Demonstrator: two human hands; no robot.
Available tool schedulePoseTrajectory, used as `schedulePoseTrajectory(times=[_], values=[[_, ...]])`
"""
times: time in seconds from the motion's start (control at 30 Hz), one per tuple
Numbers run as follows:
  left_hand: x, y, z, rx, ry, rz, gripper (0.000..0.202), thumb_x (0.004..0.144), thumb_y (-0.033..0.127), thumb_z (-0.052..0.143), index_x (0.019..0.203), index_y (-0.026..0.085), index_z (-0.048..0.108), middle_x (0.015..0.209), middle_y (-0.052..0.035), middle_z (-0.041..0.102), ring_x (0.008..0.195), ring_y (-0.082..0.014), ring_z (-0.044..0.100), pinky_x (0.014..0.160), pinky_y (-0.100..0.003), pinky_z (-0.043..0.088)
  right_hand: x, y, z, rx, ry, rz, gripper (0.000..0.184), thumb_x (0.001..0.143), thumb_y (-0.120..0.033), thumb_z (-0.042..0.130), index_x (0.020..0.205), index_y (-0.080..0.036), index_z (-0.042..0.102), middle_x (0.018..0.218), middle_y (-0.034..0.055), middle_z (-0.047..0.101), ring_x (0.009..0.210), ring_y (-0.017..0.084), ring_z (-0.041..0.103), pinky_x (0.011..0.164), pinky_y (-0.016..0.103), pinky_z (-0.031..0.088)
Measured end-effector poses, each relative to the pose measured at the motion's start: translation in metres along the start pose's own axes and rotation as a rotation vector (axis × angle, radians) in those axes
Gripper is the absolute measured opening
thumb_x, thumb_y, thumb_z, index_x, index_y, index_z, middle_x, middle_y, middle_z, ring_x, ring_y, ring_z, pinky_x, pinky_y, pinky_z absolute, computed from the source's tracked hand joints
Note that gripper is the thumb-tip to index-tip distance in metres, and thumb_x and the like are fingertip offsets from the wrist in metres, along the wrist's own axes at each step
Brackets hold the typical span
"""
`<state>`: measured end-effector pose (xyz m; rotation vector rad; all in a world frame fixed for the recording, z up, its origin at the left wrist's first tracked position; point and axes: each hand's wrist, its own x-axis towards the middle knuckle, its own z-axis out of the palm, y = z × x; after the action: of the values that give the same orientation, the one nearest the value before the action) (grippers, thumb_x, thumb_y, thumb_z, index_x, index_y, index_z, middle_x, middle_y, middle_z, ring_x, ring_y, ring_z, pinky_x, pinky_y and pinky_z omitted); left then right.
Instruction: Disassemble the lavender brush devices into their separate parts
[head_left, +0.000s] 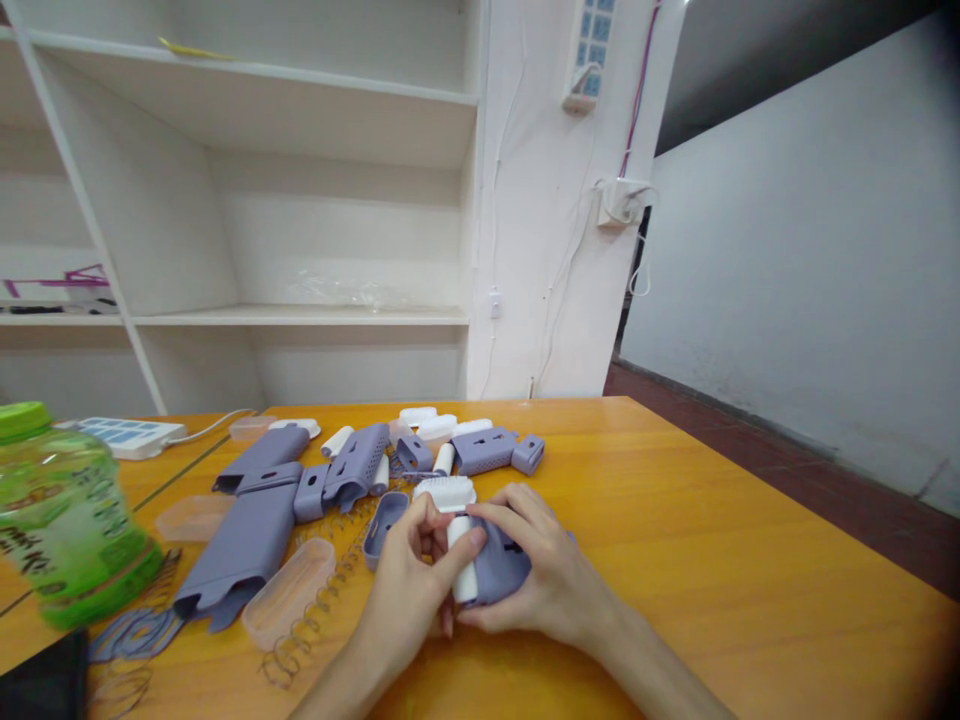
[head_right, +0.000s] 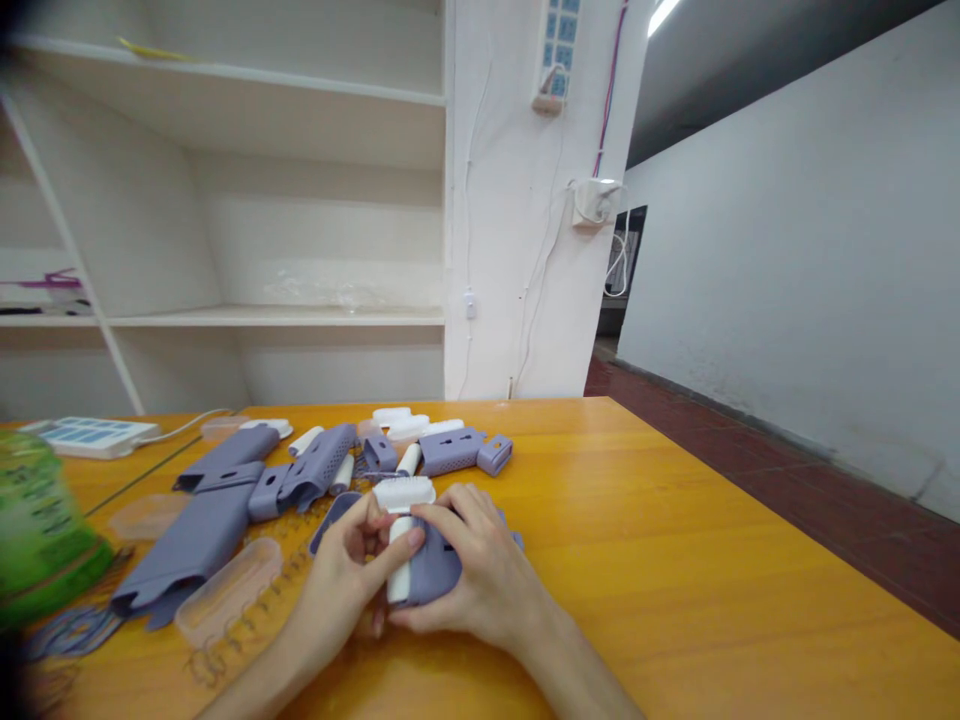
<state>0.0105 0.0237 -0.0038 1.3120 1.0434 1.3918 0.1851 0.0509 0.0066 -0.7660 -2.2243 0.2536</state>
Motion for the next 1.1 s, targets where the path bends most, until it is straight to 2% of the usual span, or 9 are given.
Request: schedulePoseTrajectory(times=[0.2, 0.47, 0.57, 0.7, 0.77, 0.83, 0.93, 1.0, 1.1], values=[[-0.003, 0.000, 0.002, 0.057, 0.029, 0.090, 0.028, 0.089, 0.042, 0.065, 0.084, 0.021, 0.046, 0.082, 0.0024, 0.055, 0.071, -0.0107, 0.054, 0.057, -0.017, 0.045, 0.000, -0.003, -0.001, 0.030, 0.039, 0.030, 0.080, 0.059, -0.038, 0.089, 0.131, -0.027, 0.055, 0.110, 0.0044, 0.056, 0.102, 0.025, 0.054, 0.091, 0.039, 0.047], [-0.010, -0.003, 0.005, 0.263, 0.107, 0.162, 0.024, 0.093, 0.044, 0.059, 0.086, 0.022, 0.052, 0.081, 0.0015, 0.055, 0.075, -0.0137, 0.053, 0.065, -0.021, 0.043, 0.000, -0.005, -0.002, 0.018, 0.058, -0.014, 0.077, 0.064, -0.033, 0.088, 0.133, -0.030, 0.052, 0.115, 0.0054, 0.057, 0.105, 0.026, 0.055, 0.092, 0.039, 0.048], [-0.010, -0.001, 0.008, 0.280, 0.133, 0.154, 0.024, 0.092, 0.045, 0.059, 0.098, 0.023, 0.056, 0.088, -0.0010, 0.060, 0.077, -0.0161, 0.057, 0.067, -0.024, 0.046, 0.002, 0.000, -0.002, -0.019, 0.057, -0.040, 0.078, 0.065, -0.032, 0.087, 0.134, -0.027, 0.052, 0.120, 0.0080, 0.056, 0.110, 0.028, 0.054, 0.095, 0.041, 0.047], [-0.009, -0.001, 0.010, 0.264, 0.155, 0.115, 0.049, 0.087, 0.047, 0.064, 0.128, 0.025, 0.049, 0.100, -0.0046, 0.065, 0.085, -0.0194, 0.062, 0.077, -0.029, 0.051, 0.004, 0.007, -0.003, -0.075, 0.046, -0.049, 0.080, 0.065, -0.031, 0.087, 0.136, -0.025, 0.051, 0.126, 0.0105, 0.056, 0.116, 0.030, 0.054, 0.100, 0.043, 0.046], [-0.007, -0.004, 0.010, 0.229, 0.130, 0.087, 0.054, 0.085, 0.047, 0.068, 0.131, 0.025, 0.049, 0.102, -0.0053, 0.067, 0.087, -0.0200, 0.064, 0.080, -0.029, 0.052, 0.004, 0.008, -0.003, -0.095, 0.036, -0.050, 0.081, 0.066, -0.032, 0.087, 0.137, -0.024, 0.050, 0.126, 0.0107, 0.056, 0.115, 0.030, 0.055, 0.100, 0.043, 0.046], [-0.003, -0.007, 0.010, 0.143, 0.076, 0.033, 0.052, 0.084, 0.048, 0.069, 0.126, 0.022, 0.053, 0.102, -0.0065, 0.069, 0.081, -0.0189, 0.066, 0.069, -0.027, 0.053, 0.004, 0.009, -0.003, -0.106, 0.031, -0.047, 0.084, 0.065, -0.037, 0.088, 0.138, -0.025, 0.049, 0.126, 0.0105, 0.058, 0.114, 0.030, 0.056, 0.099, 0.043, 0.047], [0.005, -0.012, 0.007, -0.029, -0.014, -0.084, 0.058, 0.081, 0.054, 0.070, 0.123, 0.018, 0.053, 0.090, -0.0064, 0.070, 0.050, -0.0120, 0.058, 0.041, -0.022, 0.043, 0.004, 0.012, -0.004, -0.107, 0.036, -0.034, 0.088, 0.065, -0.045, 0.089, 0.140, -0.027, 0.047, 0.126, 0.0094, 0.059, 0.116, 0.030, 0.056, 0.099, 0.043, 0.048], [0.010, -0.014, 0.002, -0.163, -0.033, -0.123, 0.067, 0.079, 0.055, 0.071, 0.128, 0.016, 0.048, 0.076, -0.0028, 0.068, 0.041, -0.0104, 0.053, 0.038, -0.021, 0.042, 0.004, 0.016, -0.006, -0.094, 0.076, -0.007, 0.088, 0.066, -0.045, 0.088, 0.141, -0.028, 0.046, 0.130, 0.0088, 0.058, 0.121, 0.029, 0.054, 0.103, 0.042, 0.047], [0.016, -0.016, -0.005, -0.352, 0.007, -0.168, 0.072, 0.078, 0.056, 0.073, 0.130, 0.017, 0.043, 0.076, -0.0056, 0.070, 0.056, -0.0181, 0.066, 0.047, -0.024, 0.049, 0.002, 0.026, -0.012, -0.078, 0.147, 0.054, 0.086, 0.069, -0.041, 0.086, 0.143, -0.028, 0.043, 0.138, 0.0090, 0.053, 0.128, 0.029, 0.050, 0.109, 0.042, 0.043]])
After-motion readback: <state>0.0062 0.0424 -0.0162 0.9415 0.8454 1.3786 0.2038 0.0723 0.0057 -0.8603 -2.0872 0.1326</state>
